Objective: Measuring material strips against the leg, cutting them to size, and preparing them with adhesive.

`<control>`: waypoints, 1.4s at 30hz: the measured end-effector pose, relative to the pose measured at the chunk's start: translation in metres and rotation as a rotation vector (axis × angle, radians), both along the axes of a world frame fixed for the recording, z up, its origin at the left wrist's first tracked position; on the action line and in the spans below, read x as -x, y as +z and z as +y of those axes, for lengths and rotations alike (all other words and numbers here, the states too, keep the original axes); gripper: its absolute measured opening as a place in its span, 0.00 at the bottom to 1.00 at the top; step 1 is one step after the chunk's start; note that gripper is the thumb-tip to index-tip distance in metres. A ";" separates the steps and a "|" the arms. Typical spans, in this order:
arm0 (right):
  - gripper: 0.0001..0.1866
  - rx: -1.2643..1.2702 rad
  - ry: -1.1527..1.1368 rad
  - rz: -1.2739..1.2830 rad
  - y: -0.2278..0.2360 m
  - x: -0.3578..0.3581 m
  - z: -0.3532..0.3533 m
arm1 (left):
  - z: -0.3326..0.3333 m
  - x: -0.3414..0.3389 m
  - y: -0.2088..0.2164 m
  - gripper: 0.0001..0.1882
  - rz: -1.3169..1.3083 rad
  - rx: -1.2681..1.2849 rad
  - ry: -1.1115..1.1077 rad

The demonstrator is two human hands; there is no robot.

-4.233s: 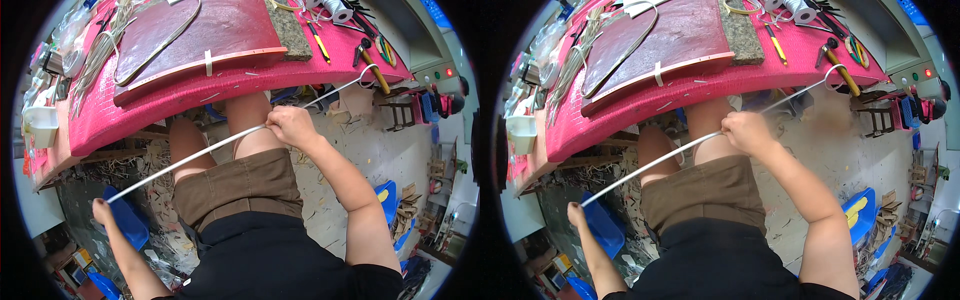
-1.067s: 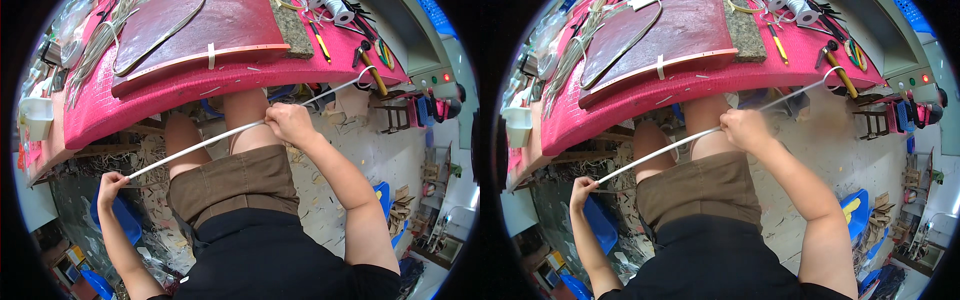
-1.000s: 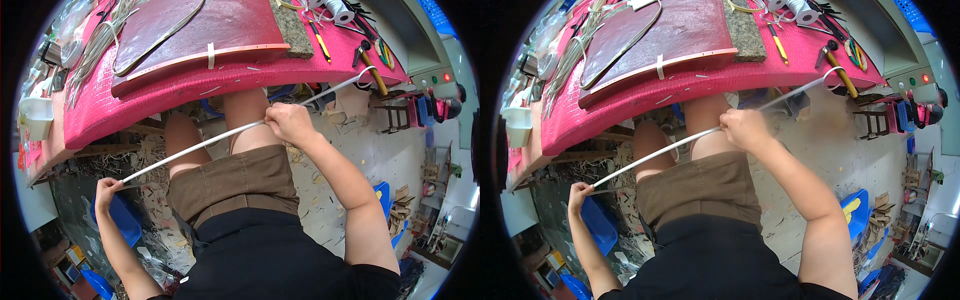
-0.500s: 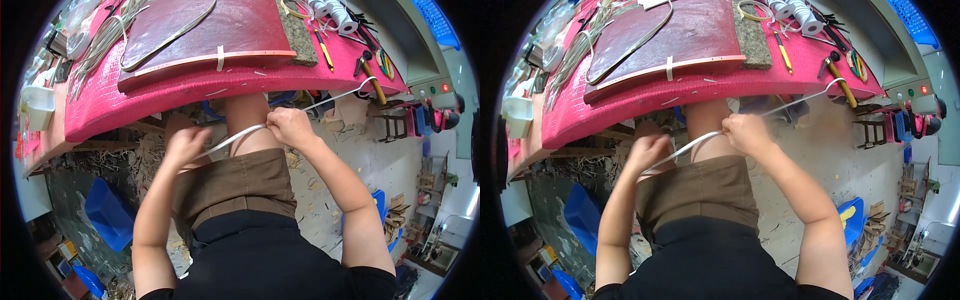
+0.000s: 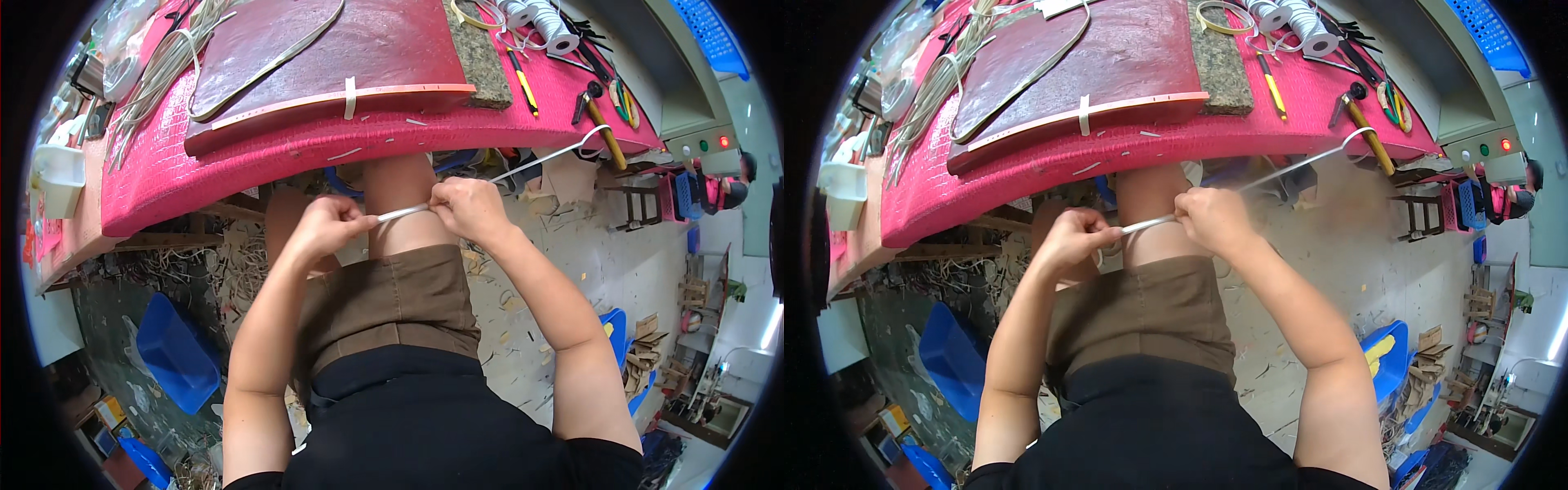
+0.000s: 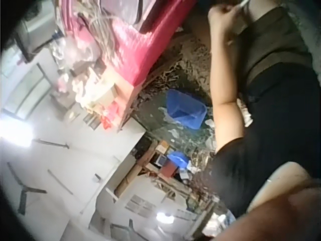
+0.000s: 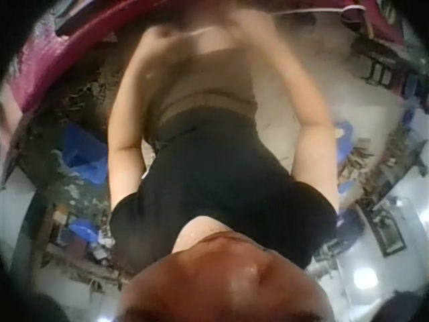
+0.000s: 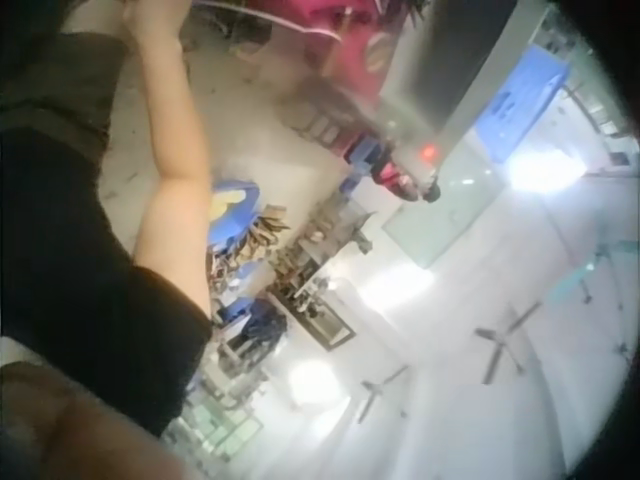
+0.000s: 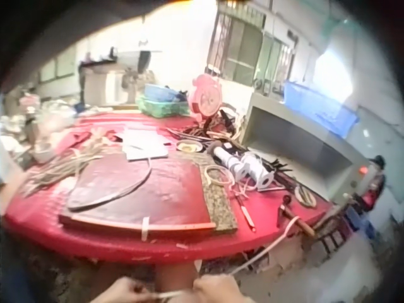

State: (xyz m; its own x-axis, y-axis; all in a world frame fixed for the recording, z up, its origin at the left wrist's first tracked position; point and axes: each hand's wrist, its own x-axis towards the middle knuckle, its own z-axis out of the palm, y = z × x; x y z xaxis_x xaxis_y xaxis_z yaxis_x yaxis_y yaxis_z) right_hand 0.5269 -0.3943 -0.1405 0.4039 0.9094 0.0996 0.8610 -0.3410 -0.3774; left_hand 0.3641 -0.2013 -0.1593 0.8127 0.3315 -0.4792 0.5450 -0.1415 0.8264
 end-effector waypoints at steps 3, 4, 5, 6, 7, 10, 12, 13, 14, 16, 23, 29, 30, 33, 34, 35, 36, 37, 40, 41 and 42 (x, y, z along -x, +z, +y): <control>0.02 -0.007 -0.002 -0.010 -0.001 0.000 -0.001 | 0.021 0.025 0.008 0.15 0.052 -0.029 0.009; 0.02 -0.039 0.005 0.007 -0.001 0.001 0.000 | 0.030 0.037 0.002 0.16 0.037 0.023 0.035; 0.02 -0.069 0.012 0.024 -0.001 0.002 0.000 | 0.034 0.044 0.004 0.16 0.052 0.058 0.039; 0.02 -0.068 0.009 0.025 -0.002 0.004 0.001 | 0.035 0.048 0.006 0.16 0.057 0.051 0.015; 0.03 -0.063 0.008 -0.003 -0.003 0.004 0.002 | 0.035 0.050 0.009 0.16 0.061 0.044 -0.010; 0.03 -0.056 0.013 -0.033 -0.004 0.004 0.003 | 0.040 0.054 0.012 0.16 0.095 0.086 0.032; 0.03 -0.055 0.013 -0.036 -0.005 0.002 0.001 | 0.037 0.046 0.011 0.16 0.105 0.044 -0.017; 0.02 -0.037 0.000 -0.045 -0.006 0.000 -0.001 | 0.034 0.040 0.010 0.16 0.114 0.003 -0.068; 0.02 -0.022 -0.013 -0.054 -0.006 -0.002 -0.002 | 0.032 0.033 0.007 0.19 0.105 0.005 -0.137; 0.02 -0.032 0.001 -0.075 -0.002 -0.002 -0.001 | 0.016 0.012 0.015 0.20 0.013 0.024 -0.162; 0.09 -0.130 0.072 -0.059 0.006 -0.009 -0.012 | -0.039 -0.067 0.011 0.17 -0.077 -0.273 -0.253; 0.16 -0.729 -0.961 0.091 0.034 -0.085 -0.089 | -0.034 -0.068 0.021 0.10 -0.032 -0.120 -0.231; 0.16 -0.736 -0.969 0.088 0.033 -0.100 -0.098 | -0.034 -0.069 0.022 0.10 -0.012 -0.140 -0.238; 0.17 -0.511 -1.075 0.011 0.035 -0.127 -0.105 | -0.037 -0.072 0.019 0.10 -0.014 -0.207 -0.231; 0.18 -0.461 -1.057 0.056 0.039 -0.133 -0.106 | -0.038 -0.073 0.017 0.10 -0.039 -0.245 -0.213; 0.19 -0.411 -1.039 0.104 0.041 -0.137 -0.106 | -0.039 -0.072 0.015 0.10 -0.033 -0.254 -0.222; 0.17 -0.457 -0.994 0.161 0.035 -0.144 -0.112 | -0.039 -0.072 0.014 0.12 -0.045 -0.219 -0.179; 0.17 -0.465 -1.006 0.167 0.029 -0.148 -0.122 | -0.040 -0.072 0.014 0.13 -0.058 -0.184 -0.136; 0.10 -0.717 -0.955 0.273 0.017 -0.147 -0.142 | -0.046 -0.075 0.017 0.13 -0.106 -0.142 -0.096; 0.10 -0.729 -0.966 0.271 0.010 -0.144 -0.150 | -0.049 -0.076 0.018 0.13 -0.109 -0.150 -0.109; 0.10 -0.788 -1.011 0.197 0.001 -0.140 -0.161 | -0.054 -0.077 0.021 0.13 -0.153 -0.165 -0.120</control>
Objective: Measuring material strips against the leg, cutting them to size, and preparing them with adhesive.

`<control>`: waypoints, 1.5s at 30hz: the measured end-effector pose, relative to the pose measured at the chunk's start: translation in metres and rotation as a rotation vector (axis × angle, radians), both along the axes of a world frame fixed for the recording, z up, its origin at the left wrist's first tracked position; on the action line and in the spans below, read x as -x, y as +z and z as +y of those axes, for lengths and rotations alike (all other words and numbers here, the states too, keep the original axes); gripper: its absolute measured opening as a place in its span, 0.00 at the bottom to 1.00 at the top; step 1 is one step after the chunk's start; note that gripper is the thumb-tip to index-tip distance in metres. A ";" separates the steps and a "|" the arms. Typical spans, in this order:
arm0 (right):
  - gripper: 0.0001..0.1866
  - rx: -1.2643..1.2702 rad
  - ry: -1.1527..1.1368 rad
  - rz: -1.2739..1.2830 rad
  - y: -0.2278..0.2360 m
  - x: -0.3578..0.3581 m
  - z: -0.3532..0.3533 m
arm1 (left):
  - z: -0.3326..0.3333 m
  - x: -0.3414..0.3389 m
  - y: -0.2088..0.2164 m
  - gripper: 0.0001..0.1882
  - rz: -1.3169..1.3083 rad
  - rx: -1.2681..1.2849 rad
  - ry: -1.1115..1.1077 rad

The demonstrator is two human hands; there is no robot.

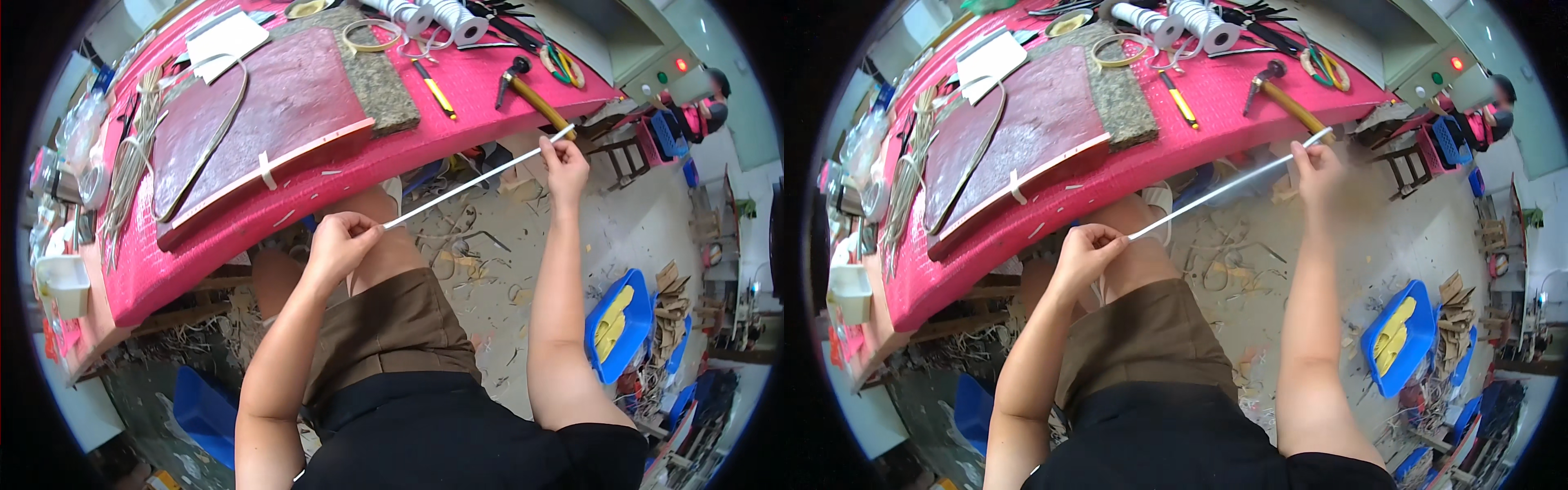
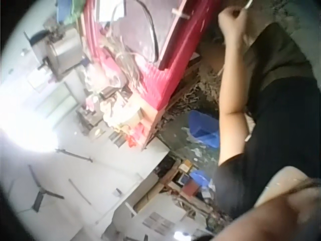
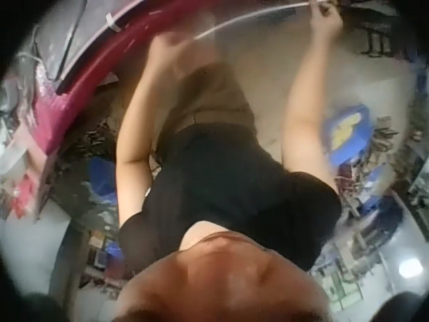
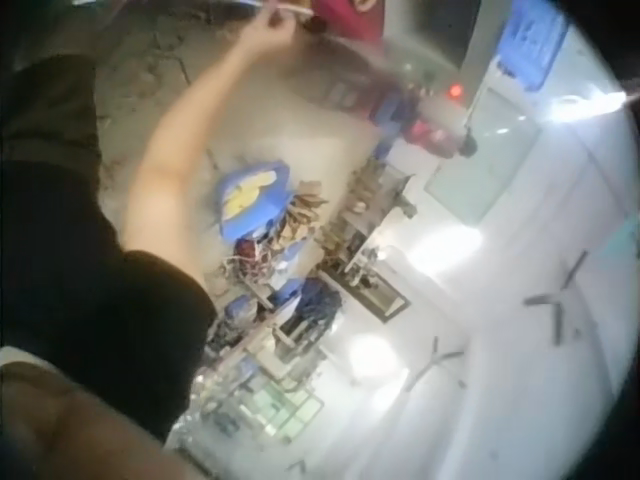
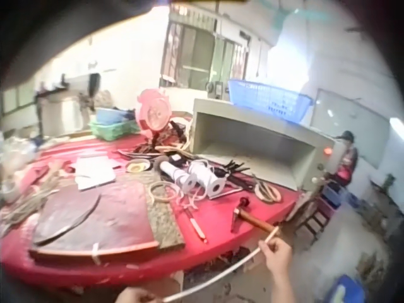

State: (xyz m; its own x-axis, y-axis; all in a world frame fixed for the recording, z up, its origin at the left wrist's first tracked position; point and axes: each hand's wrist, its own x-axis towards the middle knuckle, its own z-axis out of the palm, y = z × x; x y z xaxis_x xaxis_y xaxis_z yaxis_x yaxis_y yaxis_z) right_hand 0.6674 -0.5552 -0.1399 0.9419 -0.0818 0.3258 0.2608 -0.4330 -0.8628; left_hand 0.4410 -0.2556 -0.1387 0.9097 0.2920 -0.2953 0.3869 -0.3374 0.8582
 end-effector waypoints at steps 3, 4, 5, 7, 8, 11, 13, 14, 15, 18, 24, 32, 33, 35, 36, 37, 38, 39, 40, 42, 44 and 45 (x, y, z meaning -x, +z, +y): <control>0.10 0.064 -0.136 -0.124 -0.017 0.016 -0.023 | -0.013 -0.005 0.005 0.13 -0.046 -0.020 -0.028; 0.10 -0.018 -0.168 -0.174 -0.022 0.022 -0.028 | -0.015 -0.006 0.003 0.13 -0.067 -0.016 -0.048; 0.10 -0.102 -0.198 -0.224 -0.024 0.029 -0.030 | -0.016 -0.007 0.002 0.12 -0.088 -0.011 -0.066; 0.09 -0.016 -0.245 -0.165 -0.009 0.051 -0.023 | -0.014 -0.005 0.009 0.12 -0.054 -0.011 -0.068; 0.09 0.088 -0.226 -0.253 -0.003 0.061 -0.020 | -0.013 -0.004 0.012 0.12 -0.023 -0.008 -0.068; 0.07 0.257 -0.088 -0.386 0.021 0.083 0.000 | 0.005 0.013 0.008 0.11 -0.072 -0.045 -0.035; 0.06 0.319 0.025 -0.431 0.019 0.091 0.006 | 0.019 0.028 0.008 0.10 -0.065 -0.013 -0.029; 0.06 0.219 0.140 -0.305 0.016 0.091 0.009 | 0.028 0.037 0.002 0.09 -0.033 0.071 -0.006; 0.06 0.118 0.258 -0.177 0.013 0.090 0.013 | 0.036 0.045 -0.006 0.08 -0.002 0.154 0.023; 0.08 0.180 0.294 -0.240 0.012 0.085 0.032 | 0.046 0.060 -0.017 0.08 0.065 0.388 0.103; 0.07 0.209 0.380 -0.279 0.010 0.076 0.048 | 0.040 0.068 -0.028 0.12 0.061 0.510 0.200; 0.13 0.357 0.395 -0.103 -0.001 0.071 0.054 | 0.039 0.072 -0.045 0.12 0.075 0.468 0.270; 0.13 0.360 0.398 -0.102 0.000 0.071 0.055 | 0.038 0.072 -0.044 0.12 0.055 0.454 0.264; 0.12 0.338 0.410 -0.082 0.000 0.071 0.057 | 0.037 0.071 -0.044 0.12 0.047 0.444 0.269; 0.12 0.340 0.413 -0.082 -0.001 0.070 0.057 | 0.036 0.071 -0.045 0.12 0.038 0.431 0.272; 0.12 0.350 0.410 -0.080 -0.003 0.068 0.056 | 0.035 0.071 -0.045 0.12 0.038 0.433 0.274; 0.12 0.360 0.408 -0.077 -0.005 0.067 0.055 | 0.033 0.071 -0.045 0.11 0.020 0.452 0.281; 0.12 0.361 0.410 -0.076 -0.007 0.066 0.055 | 0.032 0.072 -0.046 0.11 0.002 0.471 0.288; 0.12 0.375 0.405 -0.071 -0.008 0.065 0.054 | 0.032 0.072 -0.047 0.11 0.002 0.473 0.290; 0.12 0.392 0.400 -0.066 -0.009 0.066 0.055 | 0.031 0.074 -0.050 0.10 0.002 0.477 0.308; 0.13 0.391 0.397 -0.058 -0.008 0.067 0.056 | 0.031 0.075 -0.050 0.10 0.010 0.464 0.305; 0.13 0.393 0.398 -0.057 -0.008 0.068 0.056 | 0.031 0.075 -0.050 0.09 0.018 0.449 0.300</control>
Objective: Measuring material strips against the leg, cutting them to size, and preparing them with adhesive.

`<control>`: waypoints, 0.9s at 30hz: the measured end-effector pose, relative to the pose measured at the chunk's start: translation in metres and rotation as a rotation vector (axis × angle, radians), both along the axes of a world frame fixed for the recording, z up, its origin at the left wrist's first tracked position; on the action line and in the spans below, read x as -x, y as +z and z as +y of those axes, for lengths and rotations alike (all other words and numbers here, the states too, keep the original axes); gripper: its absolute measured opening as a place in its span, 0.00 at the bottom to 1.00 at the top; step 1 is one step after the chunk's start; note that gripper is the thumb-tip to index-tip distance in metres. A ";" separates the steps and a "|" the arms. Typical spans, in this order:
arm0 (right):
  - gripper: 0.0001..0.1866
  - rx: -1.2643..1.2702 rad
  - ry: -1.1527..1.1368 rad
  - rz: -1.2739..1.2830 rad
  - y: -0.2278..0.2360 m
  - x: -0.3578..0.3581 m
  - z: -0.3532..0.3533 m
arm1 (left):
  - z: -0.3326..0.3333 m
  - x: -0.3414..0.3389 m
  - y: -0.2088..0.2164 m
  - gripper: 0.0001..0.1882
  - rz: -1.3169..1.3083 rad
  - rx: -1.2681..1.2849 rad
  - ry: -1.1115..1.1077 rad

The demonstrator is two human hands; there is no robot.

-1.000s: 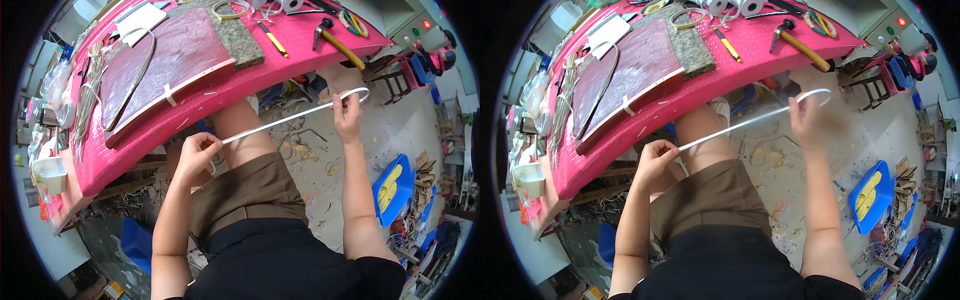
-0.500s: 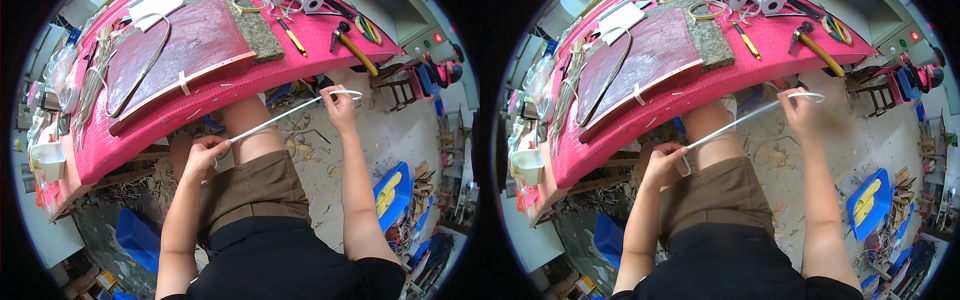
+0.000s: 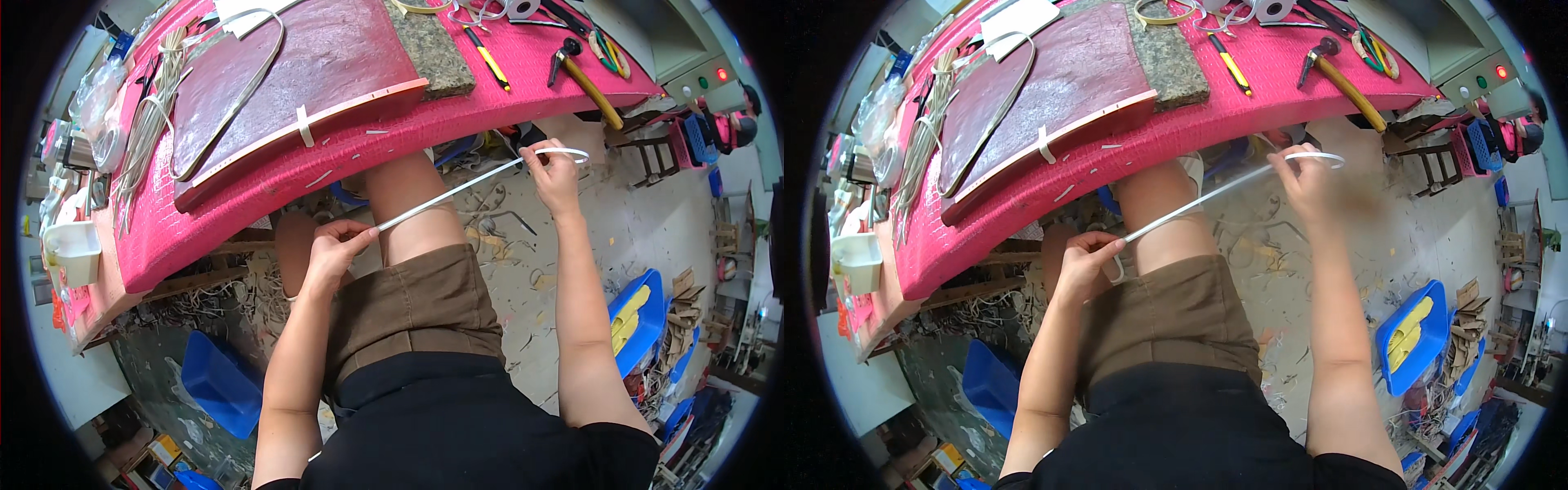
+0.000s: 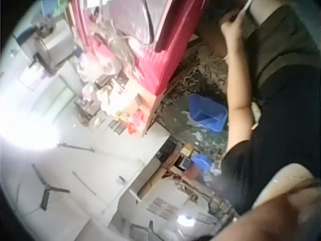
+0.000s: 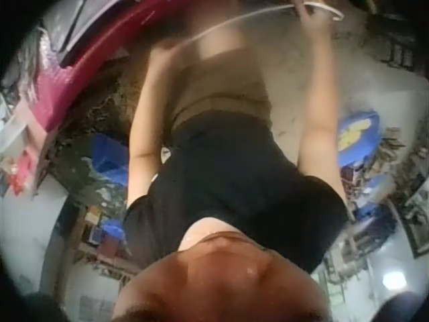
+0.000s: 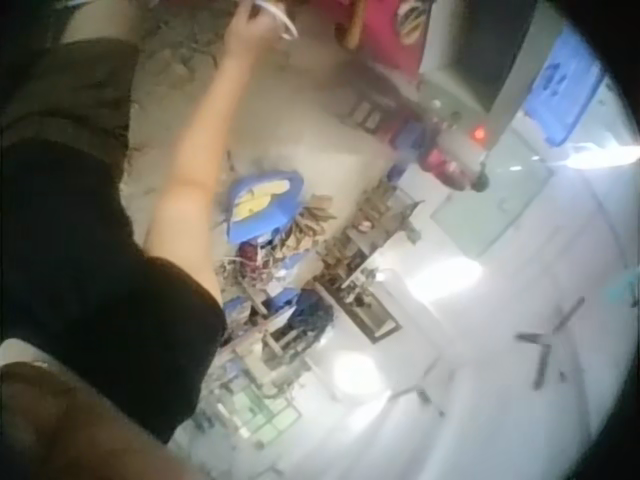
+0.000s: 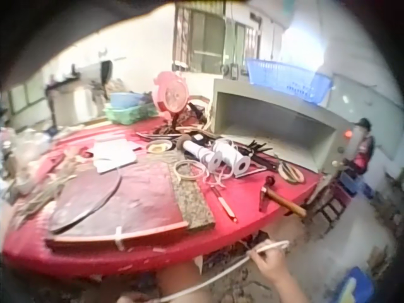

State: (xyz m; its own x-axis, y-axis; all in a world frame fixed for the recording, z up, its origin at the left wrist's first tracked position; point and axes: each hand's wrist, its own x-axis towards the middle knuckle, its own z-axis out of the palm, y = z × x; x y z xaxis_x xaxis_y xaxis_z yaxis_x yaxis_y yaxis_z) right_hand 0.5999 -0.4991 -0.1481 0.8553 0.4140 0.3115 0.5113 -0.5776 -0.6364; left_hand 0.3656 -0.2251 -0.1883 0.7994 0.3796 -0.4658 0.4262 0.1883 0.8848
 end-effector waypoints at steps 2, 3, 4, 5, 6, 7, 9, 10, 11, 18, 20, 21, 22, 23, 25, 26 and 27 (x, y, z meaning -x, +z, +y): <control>0.12 0.050 0.013 -0.058 -0.001 0.000 0.000 | 0.000 0.001 -0.003 0.09 0.003 -0.001 0.007; 0.12 0.051 0.014 -0.059 -0.002 0.000 0.000 | 0.000 0.002 -0.004 0.09 0.006 -0.003 0.013; 0.12 0.045 0.025 -0.050 -0.004 0.001 0.000 | 0.000 0.003 -0.005 0.09 0.006 -0.002 0.014; 0.13 0.039 0.036 -0.041 -0.005 0.001 0.000 | 0.002 0.005 -0.006 0.09 -0.001 -0.008 0.009; 0.13 0.039 0.036 -0.041 -0.006 0.002 0.001 | 0.003 0.007 -0.007 0.09 -0.007 -0.013 0.004; 0.13 0.022 0.034 -0.027 -0.006 0.003 0.002 | 0.004 0.008 -0.006 0.09 -0.007 -0.013 0.004; 0.14 0.006 0.032 -0.013 -0.004 0.007 0.003 | 0.005 0.010 -0.005 0.10 0.001 -0.018 0.019; 0.14 -0.004 0.011 -0.020 -0.001 0.009 0.003 | 0.005 0.010 -0.004 0.10 0.002 -0.017 0.019; 0.14 -0.014 -0.011 -0.028 0.000 0.011 0.003 | 0.004 0.011 -0.003 0.10 0.002 -0.018 0.020; 0.13 0.024 0.016 -0.111 -0.010 0.014 -0.002 | 0.004 0.012 -0.001 0.10 0.004 0.021 0.033; 0.15 -0.040 0.018 -0.067 -0.013 0.014 0.000 | 0.006 0.013 -0.005 0.10 0.009 0.011 0.041; 0.15 -0.040 0.017 -0.067 -0.014 0.014 0.002 | 0.007 0.014 -0.006 0.10 0.016 -0.001 0.049; 0.15 -0.051 0.032 -0.074 -0.016 0.013 0.004 | 0.009 0.015 -0.006 0.10 0.016 -0.001 0.049; 0.15 -0.062 0.046 -0.081 -0.017 0.013 0.005 | 0.011 0.017 -0.006 0.09 0.017 -0.005 0.049; 0.14 -0.023 0.064 -0.124 -0.020 0.013 0.009 | 0.017 0.021 -0.005 0.09 0.018 -0.009 0.047; 0.13 0.016 0.085 -0.166 -0.022 0.013 0.011 | 0.020 0.023 -0.004 0.09 0.039 0.006 0.057; 0.13 0.010 0.092 -0.189 -0.026 0.013 0.013 | 0.022 0.026 -0.003 0.09 0.061 0.022 0.066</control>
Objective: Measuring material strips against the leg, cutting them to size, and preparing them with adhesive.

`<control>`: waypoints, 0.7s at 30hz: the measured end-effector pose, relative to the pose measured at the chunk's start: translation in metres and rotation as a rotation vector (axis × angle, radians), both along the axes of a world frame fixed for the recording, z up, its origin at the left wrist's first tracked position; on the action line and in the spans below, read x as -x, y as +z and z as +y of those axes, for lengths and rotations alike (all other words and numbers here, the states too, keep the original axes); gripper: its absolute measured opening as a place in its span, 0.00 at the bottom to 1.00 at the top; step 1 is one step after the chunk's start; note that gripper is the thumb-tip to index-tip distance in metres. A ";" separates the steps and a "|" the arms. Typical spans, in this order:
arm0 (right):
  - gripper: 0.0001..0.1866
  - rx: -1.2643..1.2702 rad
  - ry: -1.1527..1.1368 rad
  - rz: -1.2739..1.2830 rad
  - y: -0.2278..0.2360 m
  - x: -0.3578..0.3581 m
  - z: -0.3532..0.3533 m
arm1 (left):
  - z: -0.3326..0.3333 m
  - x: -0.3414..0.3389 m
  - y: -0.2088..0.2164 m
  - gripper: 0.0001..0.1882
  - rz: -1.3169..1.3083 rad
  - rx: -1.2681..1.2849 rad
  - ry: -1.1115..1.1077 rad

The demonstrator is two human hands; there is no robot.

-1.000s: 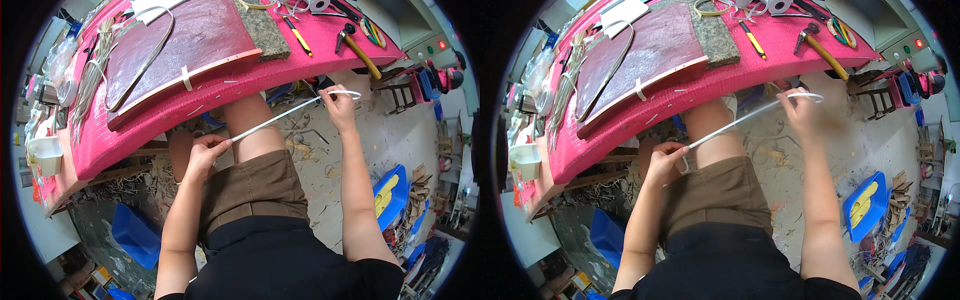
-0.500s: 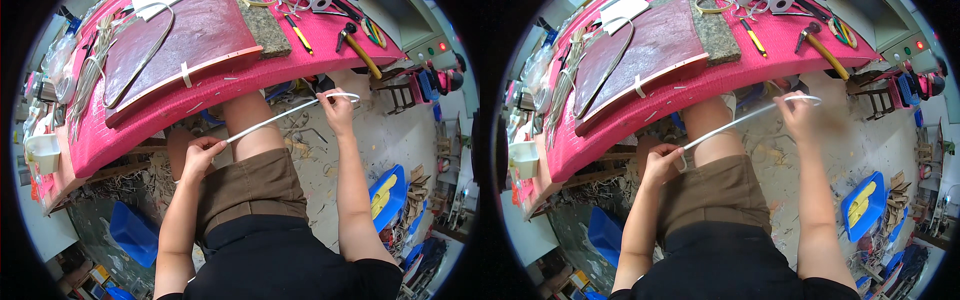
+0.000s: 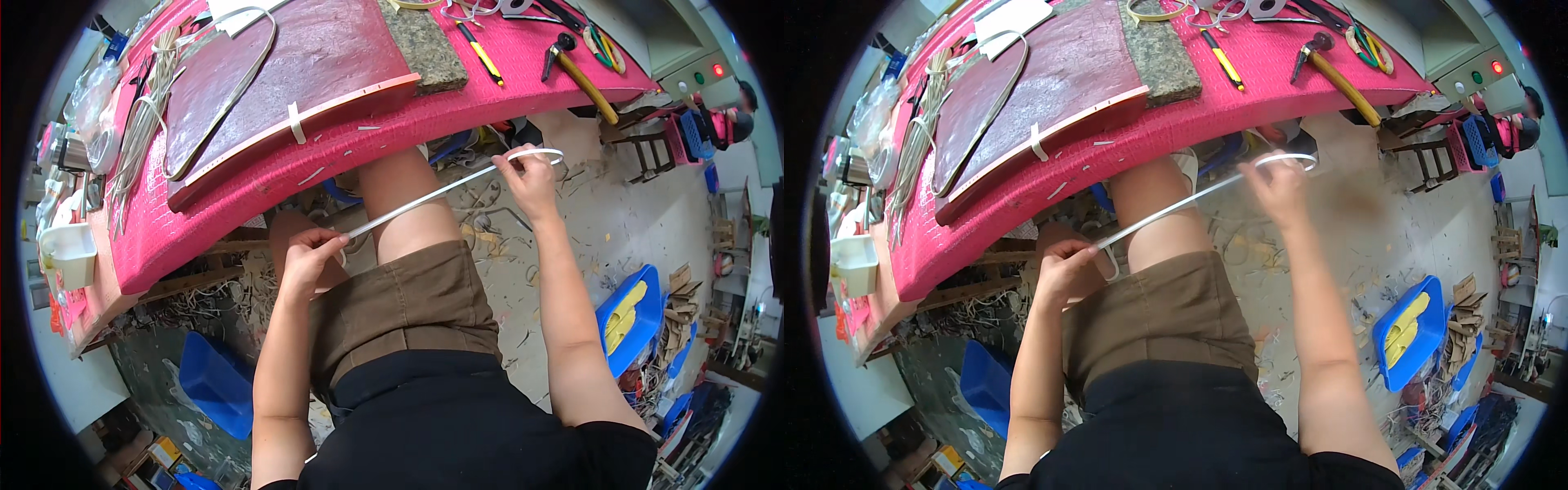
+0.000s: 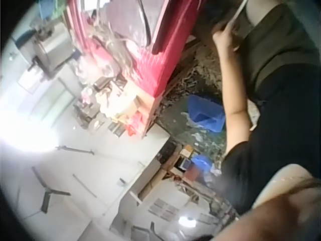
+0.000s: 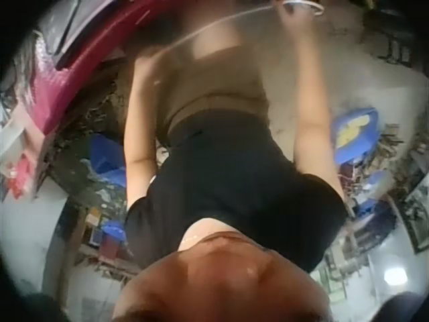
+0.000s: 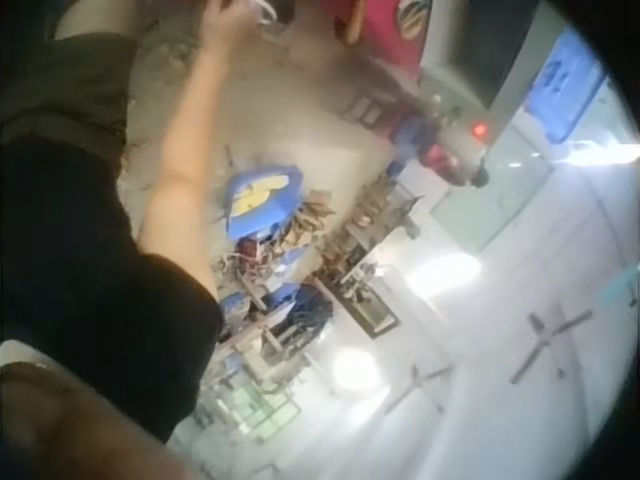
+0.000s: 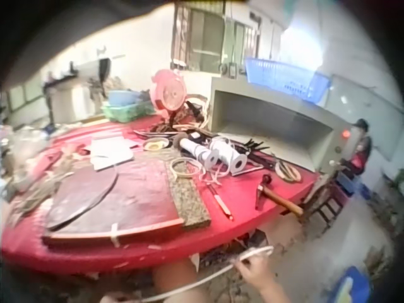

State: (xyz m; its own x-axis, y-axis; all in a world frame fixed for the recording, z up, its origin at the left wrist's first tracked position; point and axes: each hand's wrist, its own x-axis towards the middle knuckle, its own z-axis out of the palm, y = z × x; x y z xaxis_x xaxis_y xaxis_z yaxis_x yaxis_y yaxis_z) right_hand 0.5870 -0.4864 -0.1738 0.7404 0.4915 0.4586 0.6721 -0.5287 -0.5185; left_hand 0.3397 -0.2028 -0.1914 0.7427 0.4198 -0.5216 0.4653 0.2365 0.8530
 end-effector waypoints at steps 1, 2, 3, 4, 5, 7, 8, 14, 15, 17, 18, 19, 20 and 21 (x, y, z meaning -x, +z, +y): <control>0.13 -0.001 -0.001 0.001 -0.002 0.001 0.001 | 0.002 0.002 0.001 0.09 0.001 -0.001 -0.001; 0.13 -0.005 0.006 0.003 -0.002 0.003 0.003 | 0.004 0.005 0.002 0.08 0.002 -0.009 -0.006; 0.13 -0.009 0.012 0.006 -0.002 0.005 0.005 | 0.005 0.007 0.002 0.08 0.002 -0.017 -0.011; 0.13 -0.010 0.013 0.007 -0.001 0.007 0.007 | 0.006 0.008 0.004 0.08 0.004 -0.017 -0.010; 0.13 -0.015 0.014 0.011 0.000 0.009 0.008 | 0.006 0.009 0.007 0.09 0.013 -0.015 -0.003; 0.13 -0.020 0.015 0.015 0.002 0.012 0.009 | 0.007 0.011 0.008 0.09 0.022 -0.012 0.003; 0.13 -0.031 0.018 0.032 0.004 0.014 0.009 | 0.008 0.012 0.007 0.09 0.020 -0.020 0.001; 0.13 -0.014 0.019 0.028 -0.002 0.020 0.009 | 0.012 0.017 0.005 0.09 0.044 -0.009 -0.007; 0.13 -0.018 0.023 0.033 -0.004 0.020 0.008 | 0.012 0.018 0.004 0.09 0.050 -0.014 -0.005; 0.13 -0.022 0.024 0.039 -0.008 0.021 0.009 | 0.014 0.019 0.003 0.09 0.058 -0.009 -0.002; 0.13 -0.026 0.026 0.046 -0.010 0.022 0.009 | 0.014 0.020 0.003 0.09 0.066 -0.005 0.000; 0.13 -0.027 0.026 0.047 -0.012 0.022 0.010 | 0.015 0.021 0.004 0.09 0.066 -0.005 0.000; 0.12 -0.013 0.032 0.040 -0.015 0.023 0.011 | 0.015 0.022 0.006 0.09 0.069 -0.021 0.001; 0.12 0.000 0.037 0.033 -0.016 0.023 0.011 | 0.016 0.023 0.007 0.08 0.071 -0.038 0.001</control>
